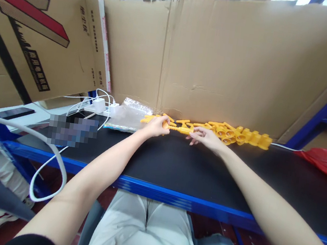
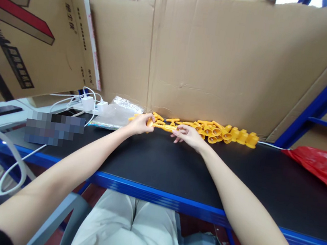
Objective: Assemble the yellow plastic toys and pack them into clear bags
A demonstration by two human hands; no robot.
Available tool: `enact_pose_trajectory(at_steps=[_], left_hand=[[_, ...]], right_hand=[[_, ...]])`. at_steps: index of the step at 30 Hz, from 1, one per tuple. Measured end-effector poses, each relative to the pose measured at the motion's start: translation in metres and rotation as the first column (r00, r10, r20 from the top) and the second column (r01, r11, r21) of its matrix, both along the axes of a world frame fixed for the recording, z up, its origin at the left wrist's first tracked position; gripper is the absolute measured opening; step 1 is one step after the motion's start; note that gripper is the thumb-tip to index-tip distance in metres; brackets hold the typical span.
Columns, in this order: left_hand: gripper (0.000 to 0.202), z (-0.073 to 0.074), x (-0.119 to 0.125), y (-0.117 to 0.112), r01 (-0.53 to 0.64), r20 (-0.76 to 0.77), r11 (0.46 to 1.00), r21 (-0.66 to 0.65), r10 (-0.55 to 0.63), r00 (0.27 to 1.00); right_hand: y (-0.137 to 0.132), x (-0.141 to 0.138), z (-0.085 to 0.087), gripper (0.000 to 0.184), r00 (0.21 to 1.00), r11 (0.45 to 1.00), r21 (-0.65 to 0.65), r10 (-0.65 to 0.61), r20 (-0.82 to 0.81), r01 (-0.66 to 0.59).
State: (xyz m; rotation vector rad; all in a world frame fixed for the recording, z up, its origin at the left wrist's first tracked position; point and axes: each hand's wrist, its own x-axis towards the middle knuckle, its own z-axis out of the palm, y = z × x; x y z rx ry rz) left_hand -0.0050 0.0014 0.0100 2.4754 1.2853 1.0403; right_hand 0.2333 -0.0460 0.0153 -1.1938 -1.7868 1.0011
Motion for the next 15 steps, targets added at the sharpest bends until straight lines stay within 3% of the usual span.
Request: enact_pose_trajectory(at_steps=[8,10,15], left_hand=[[0.027,0.0012,0.0004,-0.0014,0.011,0.009,1.0,-0.015,-0.011,1.0],[0.027,0.0011,0.0,-0.0006,0.012,0.008,1.0,-0.016,-0.011,1.0],[0.028,0.0012,0.0001,-0.001,0.002,0.002,1.0,-0.016,-0.002,1.0]], right_hand=[[0.0,-0.0002,-0.0009,0.045,0.999,0.998,-0.057,-0.012,0.042,0.014],[0.0013,0.0003,-0.0015,0.044,0.998,0.999,-0.037,-0.034,0.051,0.036],[0.0009,0.0008,-0.0002,0.06,1.0,0.999,0.033,-0.023,-0.021,0.024]])
